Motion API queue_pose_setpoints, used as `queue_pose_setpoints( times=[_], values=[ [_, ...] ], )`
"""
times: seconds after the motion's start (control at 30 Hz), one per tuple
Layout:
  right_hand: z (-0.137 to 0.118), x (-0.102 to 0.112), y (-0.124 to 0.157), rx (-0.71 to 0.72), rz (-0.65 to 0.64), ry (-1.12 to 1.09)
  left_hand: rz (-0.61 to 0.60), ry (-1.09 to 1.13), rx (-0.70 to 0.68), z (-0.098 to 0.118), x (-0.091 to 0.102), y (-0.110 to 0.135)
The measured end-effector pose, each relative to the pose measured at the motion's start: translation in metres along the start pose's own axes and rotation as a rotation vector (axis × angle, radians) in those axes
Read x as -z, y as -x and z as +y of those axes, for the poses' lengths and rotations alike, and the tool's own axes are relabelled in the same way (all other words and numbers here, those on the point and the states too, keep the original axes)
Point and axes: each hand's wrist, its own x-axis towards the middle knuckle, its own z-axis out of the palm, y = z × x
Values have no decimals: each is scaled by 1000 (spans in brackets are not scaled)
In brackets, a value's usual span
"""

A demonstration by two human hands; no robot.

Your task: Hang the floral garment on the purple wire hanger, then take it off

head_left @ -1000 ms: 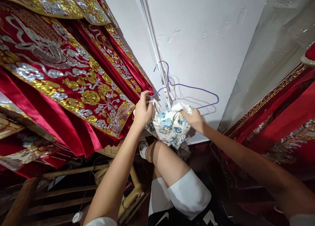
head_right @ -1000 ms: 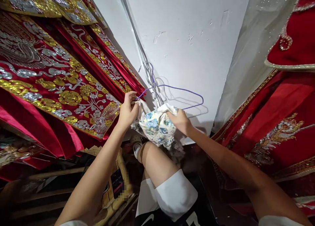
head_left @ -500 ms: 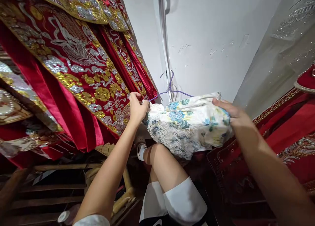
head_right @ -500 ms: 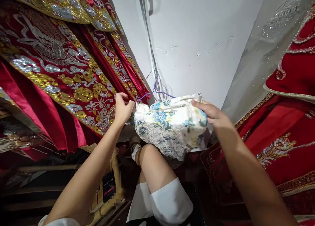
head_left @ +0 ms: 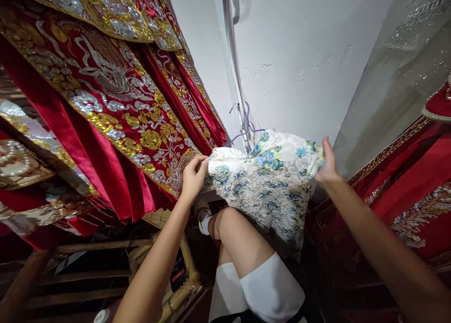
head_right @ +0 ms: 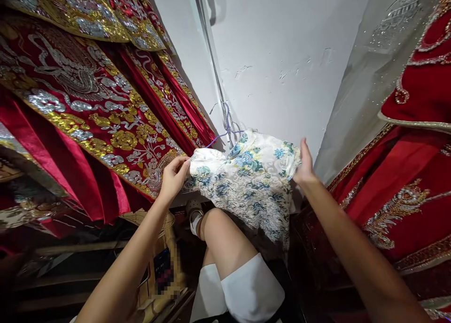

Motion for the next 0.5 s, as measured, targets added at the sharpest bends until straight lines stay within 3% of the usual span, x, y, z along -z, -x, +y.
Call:
queue_pose_setpoints(
  times=[0.13, 0.23, 0.33, 0.4, 0.5],
  values=[
    [-14, 15, -12, -161, -80, -132, -71, -252, -154, 13, 3, -15],
    [-25, 18, -13, -142, -79, -212, -178, -428, -289, 42, 8, -37],
    [-35, 18, -11, -82, -53, -275, -151, -412, -389, 65, 11, -49],
    [-41, 19, 1, -88, 26, -314, -98, -385, -430, 71, 9, -45],
    [-48, 19, 41, -182, 166, -386, -80, -434, -470, 63, -1, -30]
  ],
)
